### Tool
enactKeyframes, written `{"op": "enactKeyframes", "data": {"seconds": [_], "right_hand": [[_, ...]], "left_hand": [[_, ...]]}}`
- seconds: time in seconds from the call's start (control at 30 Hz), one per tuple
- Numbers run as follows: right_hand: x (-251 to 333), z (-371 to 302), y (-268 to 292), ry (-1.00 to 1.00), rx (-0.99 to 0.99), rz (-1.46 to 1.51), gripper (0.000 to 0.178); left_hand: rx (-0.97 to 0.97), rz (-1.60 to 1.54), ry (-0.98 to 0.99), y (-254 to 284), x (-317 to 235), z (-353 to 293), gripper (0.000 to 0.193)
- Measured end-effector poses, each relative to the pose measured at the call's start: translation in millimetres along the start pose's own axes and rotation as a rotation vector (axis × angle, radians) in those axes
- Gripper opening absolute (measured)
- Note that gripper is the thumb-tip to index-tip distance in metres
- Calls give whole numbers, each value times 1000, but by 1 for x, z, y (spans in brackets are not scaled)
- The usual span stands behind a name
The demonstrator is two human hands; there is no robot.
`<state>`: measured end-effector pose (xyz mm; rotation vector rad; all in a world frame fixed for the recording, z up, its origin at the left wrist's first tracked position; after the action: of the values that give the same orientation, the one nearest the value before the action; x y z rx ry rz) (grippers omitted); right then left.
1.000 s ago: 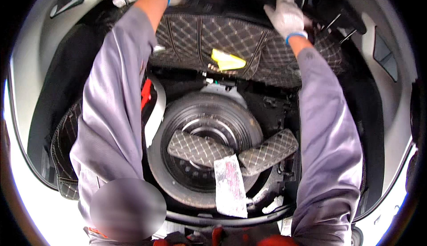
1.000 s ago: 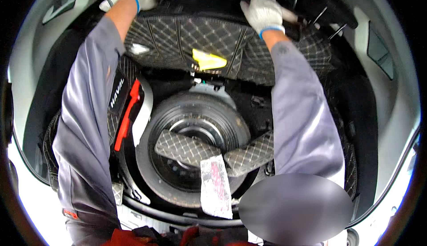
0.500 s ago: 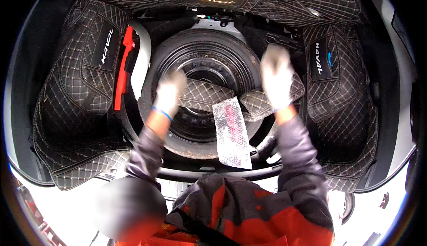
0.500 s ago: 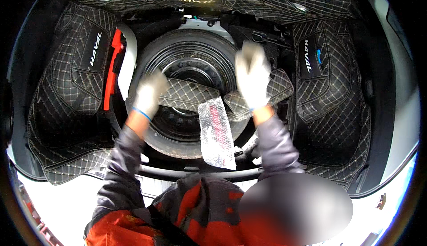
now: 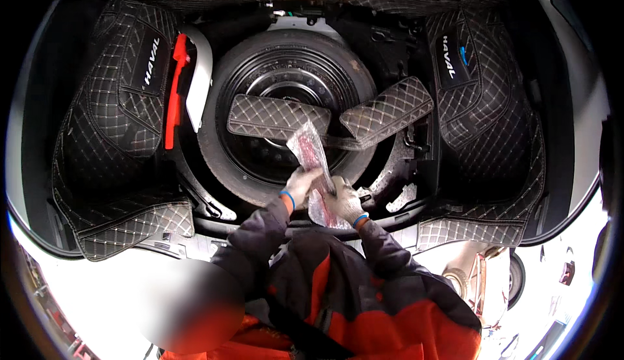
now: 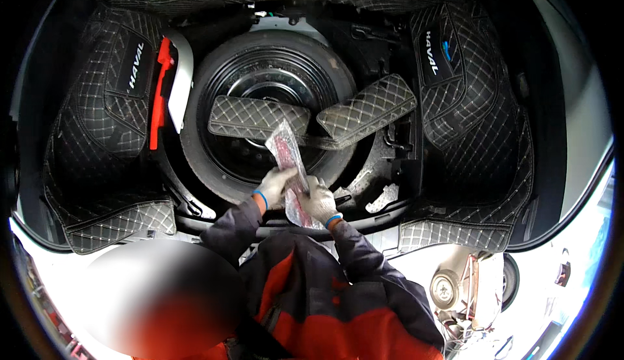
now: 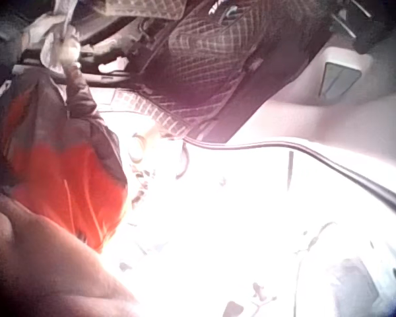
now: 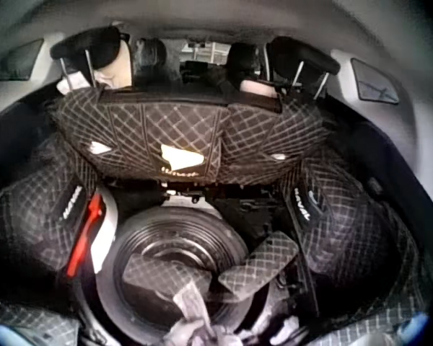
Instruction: The person removes a black plastic trim piece from the rear of a white car using a pry tool and screwdriver. They then open the trunk, retrieve a new tail light assembly and a spray can, and place them on the hood of another vehicle.
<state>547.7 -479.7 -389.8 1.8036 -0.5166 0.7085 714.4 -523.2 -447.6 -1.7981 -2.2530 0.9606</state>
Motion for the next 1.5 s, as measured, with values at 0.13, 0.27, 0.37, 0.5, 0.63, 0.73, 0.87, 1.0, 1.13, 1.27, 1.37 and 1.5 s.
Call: {"op": "enactKeyframes", "data": {"seconds": [0.13,0.27,0.37,0.5,0.63,0.73,0.87,1.0,1.13,1.27,1.37,1.5], "right_hand": [[26,-15,5,59,-28,204,57],[67,-30,26,156,-72,288,80],[98,-27,46,174,-79,316,86],[137,7,93,200,-365,475,77],[249,67,238,503,-576,491,60],[307,138,337,607,-531,603,49],[353,258,419,662,-479,781,39],[390,293,394,599,-637,808,50],[335,253,271,674,-473,736,35],[234,171,112,433,54,673,23],[145,102,13,18,160,858,15],[49,38,-42,-305,173,849,20]], "left_hand": [[-62,-81,-195,-6,18,-27,38],[-185,-190,-470,-33,-21,-70,53],[-133,-242,-633,-60,-68,-100,60],[154,-69,-874,-108,-143,-157,64],[-32,91,-1198,-116,-206,-242,71],[-381,134,-1152,-49,-208,-218,59],[-994,434,-774,60,-176,-183,67],[-1215,604,-740,135,-178,-167,67],[-1261,718,-670,173,-232,-160,76],[-1149,683,-573,213,-283,-108,89],[-955,705,-458,247,-302,-77,91],[-868,699,-541,251,-306,-79,68]]}}
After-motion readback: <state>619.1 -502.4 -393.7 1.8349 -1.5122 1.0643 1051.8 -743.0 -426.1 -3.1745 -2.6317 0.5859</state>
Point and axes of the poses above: each hand's wrist, its own z-axis towards the middle knuckle, its own y-axis out of the back of the hand, x = y × z, the point moved 1 cm from there along z, towards the middle knuckle, and after that the axes turned 11 degrees about y, right-handed, at the moved point
